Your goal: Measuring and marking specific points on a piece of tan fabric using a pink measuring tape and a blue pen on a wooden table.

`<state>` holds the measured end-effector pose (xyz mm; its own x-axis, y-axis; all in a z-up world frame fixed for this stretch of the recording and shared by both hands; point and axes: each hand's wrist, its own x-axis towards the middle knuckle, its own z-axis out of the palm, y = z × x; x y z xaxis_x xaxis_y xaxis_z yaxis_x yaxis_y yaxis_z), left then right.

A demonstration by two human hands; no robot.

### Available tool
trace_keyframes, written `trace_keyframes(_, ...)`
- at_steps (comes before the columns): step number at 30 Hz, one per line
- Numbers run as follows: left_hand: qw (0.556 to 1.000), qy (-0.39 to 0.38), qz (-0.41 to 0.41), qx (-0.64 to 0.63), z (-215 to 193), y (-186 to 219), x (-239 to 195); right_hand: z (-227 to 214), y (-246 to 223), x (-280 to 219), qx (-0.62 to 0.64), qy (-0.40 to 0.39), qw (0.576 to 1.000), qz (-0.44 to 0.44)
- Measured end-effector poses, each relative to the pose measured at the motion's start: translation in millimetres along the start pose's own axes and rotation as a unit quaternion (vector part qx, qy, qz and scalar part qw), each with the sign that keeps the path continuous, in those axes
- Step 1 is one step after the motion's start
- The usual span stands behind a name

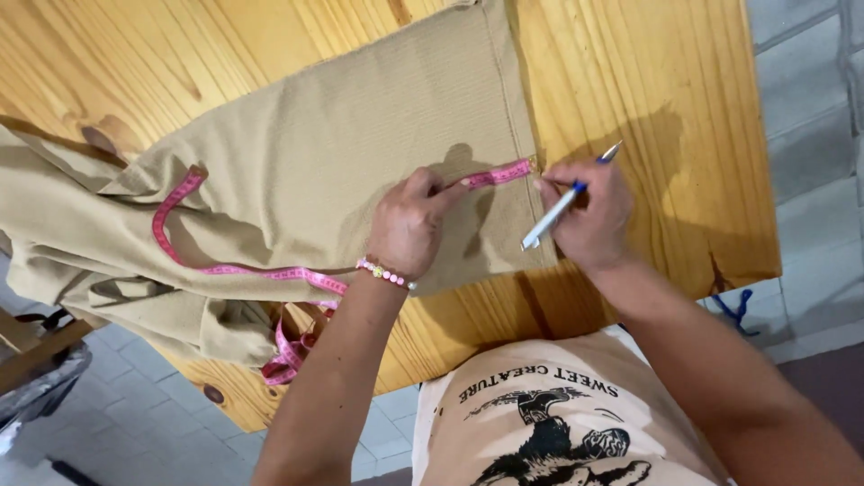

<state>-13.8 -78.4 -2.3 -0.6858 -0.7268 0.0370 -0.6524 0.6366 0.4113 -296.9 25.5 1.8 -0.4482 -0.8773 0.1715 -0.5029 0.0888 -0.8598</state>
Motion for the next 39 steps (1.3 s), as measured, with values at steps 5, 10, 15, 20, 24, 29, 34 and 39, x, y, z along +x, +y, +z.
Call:
trace_keyframes(5, 1.0, 0.001, 0.011, -0.003, -6.8, 0.6, 5.9, -10.6, 7.7, 3.3, -0.073, -0.043, 0.969, -0.231)
trace_keyframes(10, 1.0, 0.004, 0.006, -0.004, -0.1, -4.1, 5.4, -9.3, 0.9, -1.8, -0.121, -0.05, 0.961, -0.243)
trace_keyframes(15, 1.0, -0.008, -0.005, -0.007, 0.6, -3.4, 1.7, -8.4, -0.2, -4.2, -0.148, -0.054, 0.958, -0.241)
trace_keyframes(20, 1.0, -0.021, -0.002, 0.011, -1.5, -6.4, 3.0, -10.3, -4.4, 3.0, -0.113, -0.056, 0.962, -0.243)
trace_keyframes(24, 1.0, -0.027, 0.005, -0.003, -10.3, -7.6, 3.6, -8.9, -4.1, 3.4, -0.096, -0.057, 0.964, -0.242)
trace_keyframes(29, 1.0, -0.02, 0.006, -0.01, -16.9, -6.9, 6.7, -7.0, -1.2, 2.1, -0.092, -0.051, 0.967, -0.234)
trace_keyframes(34, 1.0, -0.018, 0.002, -0.012, -17.5, -4.3, 6.0, -10.9, -6.1, 5.7, -0.089, -0.059, 0.969, -0.222)
trace_keyframes(39, 1.0, -0.01, 0.003, -0.015, -17.1, -3.8, 5.4, -8.8, 0.1, 3.4, -0.096, -0.054, 0.967, -0.229)
